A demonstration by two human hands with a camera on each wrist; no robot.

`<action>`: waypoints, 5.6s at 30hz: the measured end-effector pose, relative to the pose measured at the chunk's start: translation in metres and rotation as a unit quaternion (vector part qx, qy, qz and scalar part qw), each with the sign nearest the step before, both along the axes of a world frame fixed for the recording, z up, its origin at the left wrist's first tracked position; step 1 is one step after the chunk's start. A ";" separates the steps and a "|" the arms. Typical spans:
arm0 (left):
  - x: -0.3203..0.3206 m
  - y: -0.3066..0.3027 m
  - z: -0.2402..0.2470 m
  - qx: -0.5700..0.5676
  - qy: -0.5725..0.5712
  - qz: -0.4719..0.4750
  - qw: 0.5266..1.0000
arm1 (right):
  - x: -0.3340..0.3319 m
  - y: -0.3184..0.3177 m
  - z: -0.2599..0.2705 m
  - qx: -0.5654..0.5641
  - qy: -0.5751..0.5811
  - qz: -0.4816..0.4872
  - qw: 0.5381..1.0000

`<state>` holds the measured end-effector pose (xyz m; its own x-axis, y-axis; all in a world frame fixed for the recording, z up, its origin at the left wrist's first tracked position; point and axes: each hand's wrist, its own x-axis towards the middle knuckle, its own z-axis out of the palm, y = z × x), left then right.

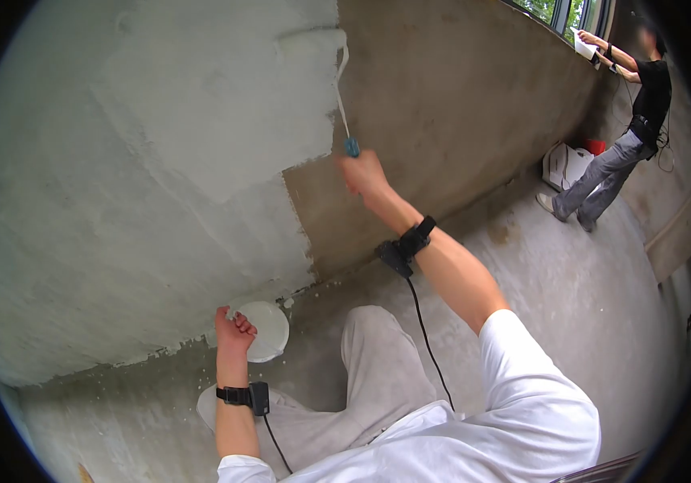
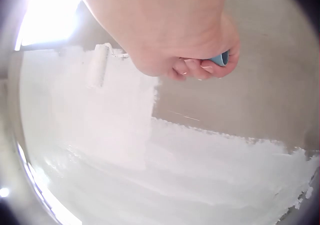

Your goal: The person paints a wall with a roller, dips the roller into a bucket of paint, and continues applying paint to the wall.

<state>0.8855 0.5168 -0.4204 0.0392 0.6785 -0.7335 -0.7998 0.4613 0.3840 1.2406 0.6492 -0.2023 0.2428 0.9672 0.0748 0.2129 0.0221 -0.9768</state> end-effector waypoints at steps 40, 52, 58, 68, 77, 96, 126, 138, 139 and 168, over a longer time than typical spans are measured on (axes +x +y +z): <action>0.000 -0.007 0.004 0.020 -0.023 0.002 1.000 | -0.032 -0.018 -0.114 0.028 -0.066 -0.041 0.997; -0.006 -0.004 -0.001 0.019 0.003 0.015 1.000 | -0.049 -0.087 -0.250 -0.170 -0.126 -0.043 0.976; -0.008 -0.005 0.000 0.009 -0.011 0.016 1.000 | -0.045 -0.079 -0.224 -0.114 -0.144 -0.065 0.981; -0.005 -0.004 0.002 0.009 -0.019 0.008 1.000 | -0.052 -0.038 -0.171 -0.004 -0.134 -0.045 0.990; -0.007 -0.006 0.001 0.022 -0.019 0.015 0.999 | 0.013 -0.096 -0.265 -0.210 -0.269 -0.050 0.939; -0.005 -0.007 0.005 0.016 -0.033 0.052 0.998 | -0.095 -0.076 -0.072 0.083 -0.199 0.117 0.970; -0.014 -0.002 -0.016 0.031 -0.001 0.051 0.998 | -0.110 -0.050 -0.012 0.149 -0.119 0.122 0.974; -0.013 -0.001 -0.010 -0.007 -0.017 0.038 0.999 | -0.112 -0.023 0.038 0.202 -0.143 0.130 0.960; -0.013 -0.001 -0.011 -0.007 -0.018 0.036 0.999 | -0.102 -0.026 0.016 0.182 -0.123 0.118 0.968; -0.018 0.008 -0.027 -0.024 -0.025 0.002 0.999 | -0.122 0.001 0.137 0.204 -0.126 0.131 0.962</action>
